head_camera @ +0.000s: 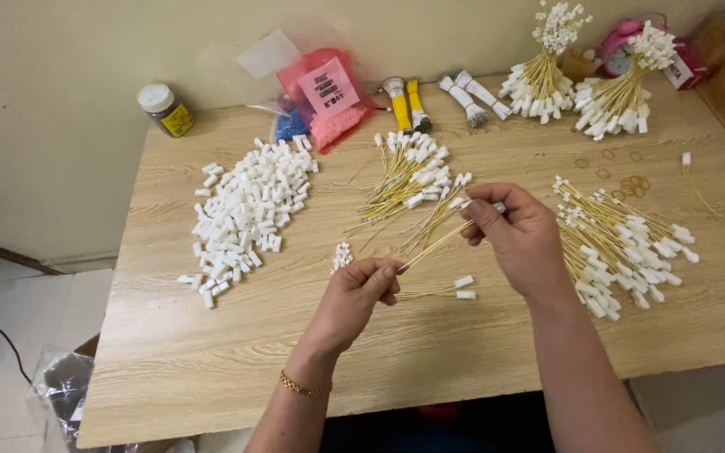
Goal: Assembling small wire components by sliding white plastic sleeves onto thin wires.
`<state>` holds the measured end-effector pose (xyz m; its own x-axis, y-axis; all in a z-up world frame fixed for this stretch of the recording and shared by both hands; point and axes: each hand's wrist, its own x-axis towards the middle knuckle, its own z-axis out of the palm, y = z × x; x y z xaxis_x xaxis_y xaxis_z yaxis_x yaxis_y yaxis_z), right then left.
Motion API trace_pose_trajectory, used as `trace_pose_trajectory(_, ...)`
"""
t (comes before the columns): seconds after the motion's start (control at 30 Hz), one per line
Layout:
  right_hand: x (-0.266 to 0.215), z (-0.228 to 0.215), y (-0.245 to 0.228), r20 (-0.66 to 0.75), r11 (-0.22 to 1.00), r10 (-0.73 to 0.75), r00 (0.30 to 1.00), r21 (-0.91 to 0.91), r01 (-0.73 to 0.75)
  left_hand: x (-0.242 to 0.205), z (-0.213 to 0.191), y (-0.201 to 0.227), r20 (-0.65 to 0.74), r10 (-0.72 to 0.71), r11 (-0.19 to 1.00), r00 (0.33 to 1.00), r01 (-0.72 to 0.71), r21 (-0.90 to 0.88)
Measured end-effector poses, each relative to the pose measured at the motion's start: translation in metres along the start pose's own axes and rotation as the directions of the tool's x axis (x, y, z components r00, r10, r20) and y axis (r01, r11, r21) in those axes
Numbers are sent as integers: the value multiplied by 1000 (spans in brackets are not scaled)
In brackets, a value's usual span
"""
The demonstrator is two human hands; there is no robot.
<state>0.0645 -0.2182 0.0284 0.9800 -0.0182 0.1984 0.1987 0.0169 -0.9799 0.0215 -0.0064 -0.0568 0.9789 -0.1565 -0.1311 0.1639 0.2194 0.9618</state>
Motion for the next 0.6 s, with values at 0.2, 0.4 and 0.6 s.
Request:
trace_pose_trajectory(0.2,-6,-7,-3,-28,999,-36,999,-2,36,-12,0,10,7,-54,996,998,55,-73)
trace_pose_trajectory(0.4,-1,-17,11,57,957,-123,991,-258,133,-6,-3,-1,-84,-31,999,996,28,-29)
trace_pose_trajectory(0.6,-20,12,-19,455,152,-497,739,-793,590,-11,0,-1,-115,-15,987,993,33,157)
